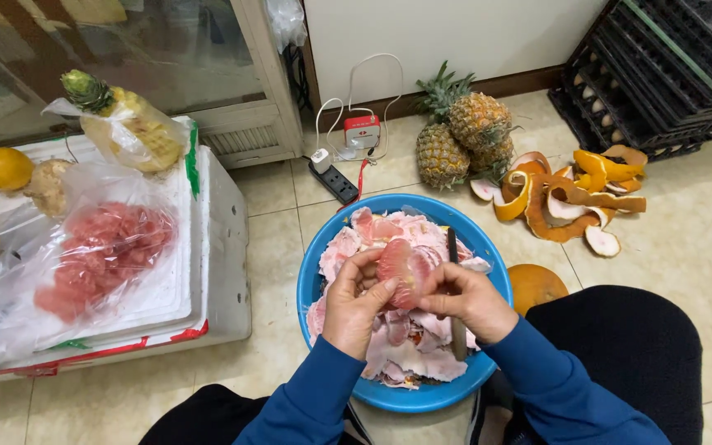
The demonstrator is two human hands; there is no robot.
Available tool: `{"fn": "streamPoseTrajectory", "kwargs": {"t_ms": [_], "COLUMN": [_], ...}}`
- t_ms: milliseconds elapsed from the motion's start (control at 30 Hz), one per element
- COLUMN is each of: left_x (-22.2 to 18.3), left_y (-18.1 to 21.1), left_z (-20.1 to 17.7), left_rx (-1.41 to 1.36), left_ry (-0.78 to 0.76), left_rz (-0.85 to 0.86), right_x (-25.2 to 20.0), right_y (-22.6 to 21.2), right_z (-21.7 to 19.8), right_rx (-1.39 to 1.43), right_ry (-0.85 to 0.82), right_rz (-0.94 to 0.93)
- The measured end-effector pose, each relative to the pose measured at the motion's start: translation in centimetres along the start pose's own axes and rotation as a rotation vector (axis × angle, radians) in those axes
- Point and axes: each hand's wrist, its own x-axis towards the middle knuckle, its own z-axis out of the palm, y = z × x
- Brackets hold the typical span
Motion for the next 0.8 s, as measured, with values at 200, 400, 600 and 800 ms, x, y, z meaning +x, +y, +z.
{"fn": "streamPoseTrajectory", "kwargs": {"t_ms": [200,400,600,800], "left_x": [-1.0,-2.0,-1.8,-1.5], "left_y": [-1.0,-0.6,0.0,-0.2], "left_z": [0.6,1.4,1.1,0.3], "left_rx": [0.066,0.196,0.135,-0.244], "left_ry": [0.023,0.088,0.134,0.051], "left_rz": [0.006,0.061,0.06,-0.052], "right_x": [-0.7,-1.3,-1.8,-1.8], "right_y": [-2.2,-2.3,-3.7,-3.8], "right_z": [1.5,2.2,2.2,1.5], "right_rx": [-0.077,-0.463,-0.832,-0.398], "right_ry": [0.105,0.223,0.33,0.147], "right_rz": [-0.11,-0.242,-0.285,-0.207]}}
